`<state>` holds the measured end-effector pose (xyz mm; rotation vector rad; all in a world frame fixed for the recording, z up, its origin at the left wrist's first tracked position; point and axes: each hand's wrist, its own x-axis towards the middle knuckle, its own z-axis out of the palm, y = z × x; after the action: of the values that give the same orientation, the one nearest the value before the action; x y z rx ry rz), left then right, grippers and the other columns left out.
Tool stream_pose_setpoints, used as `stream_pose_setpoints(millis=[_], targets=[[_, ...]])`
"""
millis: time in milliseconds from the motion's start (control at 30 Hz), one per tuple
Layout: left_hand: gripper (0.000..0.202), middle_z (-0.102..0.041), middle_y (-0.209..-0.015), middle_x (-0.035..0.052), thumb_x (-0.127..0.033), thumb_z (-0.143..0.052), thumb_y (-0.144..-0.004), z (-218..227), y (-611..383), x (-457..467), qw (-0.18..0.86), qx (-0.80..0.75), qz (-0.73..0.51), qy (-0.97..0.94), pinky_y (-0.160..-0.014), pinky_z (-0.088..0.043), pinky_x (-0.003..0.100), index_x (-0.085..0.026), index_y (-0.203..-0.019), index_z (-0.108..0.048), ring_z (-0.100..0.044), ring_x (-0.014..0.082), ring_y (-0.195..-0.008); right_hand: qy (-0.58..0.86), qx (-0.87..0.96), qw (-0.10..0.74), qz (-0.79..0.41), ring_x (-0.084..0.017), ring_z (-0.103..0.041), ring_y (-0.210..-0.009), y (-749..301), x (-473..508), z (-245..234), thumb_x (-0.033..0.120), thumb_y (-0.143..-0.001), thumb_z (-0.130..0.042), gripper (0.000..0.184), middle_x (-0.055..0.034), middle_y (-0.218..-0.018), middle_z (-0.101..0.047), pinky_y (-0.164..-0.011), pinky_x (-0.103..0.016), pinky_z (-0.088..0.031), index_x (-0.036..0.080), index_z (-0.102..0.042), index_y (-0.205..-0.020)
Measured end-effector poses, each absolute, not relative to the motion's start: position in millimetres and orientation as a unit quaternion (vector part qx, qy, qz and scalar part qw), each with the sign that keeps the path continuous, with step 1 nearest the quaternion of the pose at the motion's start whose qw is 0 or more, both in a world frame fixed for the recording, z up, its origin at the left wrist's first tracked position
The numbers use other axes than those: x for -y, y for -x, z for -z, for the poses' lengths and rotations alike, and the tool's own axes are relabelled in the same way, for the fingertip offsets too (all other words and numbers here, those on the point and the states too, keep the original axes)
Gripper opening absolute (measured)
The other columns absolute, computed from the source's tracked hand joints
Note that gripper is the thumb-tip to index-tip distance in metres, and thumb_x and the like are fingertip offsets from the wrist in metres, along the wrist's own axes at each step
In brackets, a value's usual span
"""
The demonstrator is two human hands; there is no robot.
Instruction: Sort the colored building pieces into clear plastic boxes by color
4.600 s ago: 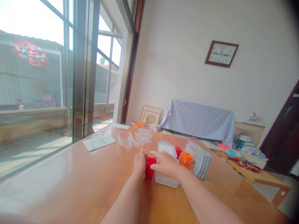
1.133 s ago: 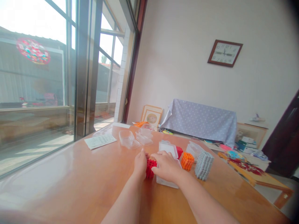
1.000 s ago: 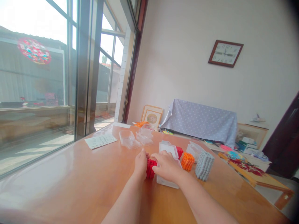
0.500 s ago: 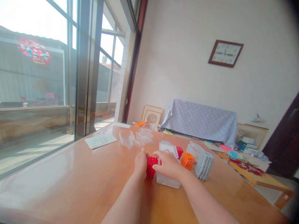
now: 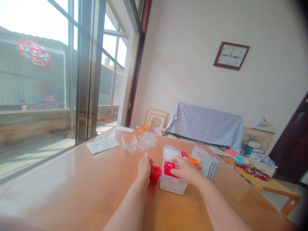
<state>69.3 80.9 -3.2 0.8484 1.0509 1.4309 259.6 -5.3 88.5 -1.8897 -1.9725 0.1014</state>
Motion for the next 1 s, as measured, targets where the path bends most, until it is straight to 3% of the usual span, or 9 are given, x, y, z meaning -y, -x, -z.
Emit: stream_pose_setpoints(millis=[100,267,467,600,800,1000], targets=[[0.05,-0.069,-0.083,0.0129,-0.062,-0.049,-0.085,2,-68,-80,0.554,-0.442,-0.606,-0.361,-0.075,-0.049,0.038,-0.014,-0.082,-0.063,-0.067,0.0235,-0.079,0.662,0.715,0.22,-0.031,-0.024,-0.061,-0.101,-258,4,-81,0.034,-0.072,-0.069,0.047,-0.0074,-0.11,-0.066,-0.088,-0.032,-0.043,0.025,-0.066,-0.118],[0.054,-0.07,-0.083,0.0133,-0.066,-0.051,-0.082,0,-67,-79,0.555,-0.447,-0.598,-0.367,-0.076,-0.05,0.039,-0.014,-0.082,-0.065,-0.068,0.0249,-0.08,0.644,0.718,0.261,-0.038,-0.02,-0.063,-0.096,-263,8,-72,0.03,-0.084,-0.053,0.03,-0.0054,-0.103,-0.069,-0.087,-0.032,-0.044,0.025,-0.07,-0.109],[0.054,-0.07,-0.084,0.0143,-0.065,-0.052,-0.083,-2,-67,-77,0.556,-0.448,-0.595,-0.369,-0.078,-0.05,0.041,-0.013,-0.085,-0.065,-0.067,0.0255,-0.081,0.621,0.726,0.284,-0.078,-0.021,-0.064,-0.101,-263,15,-68,0.03,-0.087,-0.051,0.033,-0.0055,-0.108,-0.071,-0.092,-0.034,-0.044,0.026,-0.07,-0.114],[0.056,-0.07,-0.085,0.014,-0.067,-0.055,-0.08,-1,-66,-79,0.567,-0.446,-0.591,-0.361,-0.078,-0.05,0.041,-0.013,-0.086,-0.065,-0.067,0.024,-0.078,0.616,0.694,0.353,-0.125,-0.021,-0.065,-0.1,-275,14,-66,0.034,-0.089,-0.047,0.039,-0.0066,-0.112,-0.07,-0.09,-0.034,-0.047,0.023,-0.065,-0.121],[0.06,-0.071,-0.084,0.0137,-0.069,-0.057,-0.079,1,-66,-83,0.574,-0.44,-0.594,-0.352,-0.08,-0.053,0.041,-0.012,-0.089,-0.067,-0.068,0.0237,-0.079,0.617,0.635,0.451,-0.112,-0.023,-0.065,-0.101,-301,20,-57,0.04,-0.087,-0.05,0.035,-0.0063,-0.104,-0.072,-0.089,-0.036,-0.048,0.022,-0.068,-0.11],[0.058,-0.072,-0.087,0.0136,-0.068,-0.063,-0.075,-3,-65,-80,0.565,-0.44,-0.591,-0.372,-0.079,-0.055,0.04,-0.012,-0.091,-0.069,-0.07,0.0253,-0.084,0.612,0.562,0.545,-0.11,-0.024,-0.065,-0.103,-305,26,-33,0.044,-0.089,-0.048,0.036,-0.0072,-0.107,-0.071,-0.092,-0.038,-0.049,0.023,-0.067,-0.111]])
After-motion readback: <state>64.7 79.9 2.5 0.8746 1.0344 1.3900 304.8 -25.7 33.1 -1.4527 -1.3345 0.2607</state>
